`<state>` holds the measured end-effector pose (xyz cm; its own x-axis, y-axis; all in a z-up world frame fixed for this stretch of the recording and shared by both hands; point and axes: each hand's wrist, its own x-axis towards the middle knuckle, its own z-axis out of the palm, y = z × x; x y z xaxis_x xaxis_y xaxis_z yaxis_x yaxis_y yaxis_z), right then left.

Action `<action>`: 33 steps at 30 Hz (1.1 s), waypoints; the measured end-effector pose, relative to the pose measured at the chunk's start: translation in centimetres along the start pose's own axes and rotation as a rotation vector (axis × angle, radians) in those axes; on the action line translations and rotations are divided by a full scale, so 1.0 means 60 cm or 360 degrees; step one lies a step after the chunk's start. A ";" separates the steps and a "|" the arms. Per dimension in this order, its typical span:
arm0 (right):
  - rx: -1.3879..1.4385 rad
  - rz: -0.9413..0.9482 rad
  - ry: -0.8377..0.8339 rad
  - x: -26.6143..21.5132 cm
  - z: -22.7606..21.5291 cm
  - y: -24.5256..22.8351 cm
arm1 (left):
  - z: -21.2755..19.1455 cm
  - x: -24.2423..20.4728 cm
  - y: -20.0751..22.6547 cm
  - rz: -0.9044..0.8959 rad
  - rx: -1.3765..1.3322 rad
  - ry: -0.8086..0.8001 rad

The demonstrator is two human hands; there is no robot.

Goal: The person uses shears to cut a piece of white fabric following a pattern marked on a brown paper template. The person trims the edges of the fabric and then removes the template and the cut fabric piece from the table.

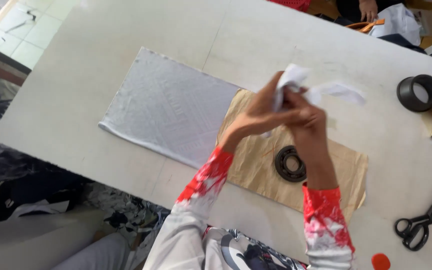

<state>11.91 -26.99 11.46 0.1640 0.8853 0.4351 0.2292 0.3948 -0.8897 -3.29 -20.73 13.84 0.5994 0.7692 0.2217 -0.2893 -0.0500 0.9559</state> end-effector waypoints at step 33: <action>-0.1693 0.1189 -0.0356 -0.138 -0.106 0.043 | -0.175 -0.356 -0.196 -0.0165 0.2079 0.1032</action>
<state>17.23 -34.86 6.43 0.4415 0.8662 -0.2340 0.8076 -0.4973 -0.3170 -20.55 -29.88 -4.18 0.0386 0.9336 0.3562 0.8137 -0.2363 0.5311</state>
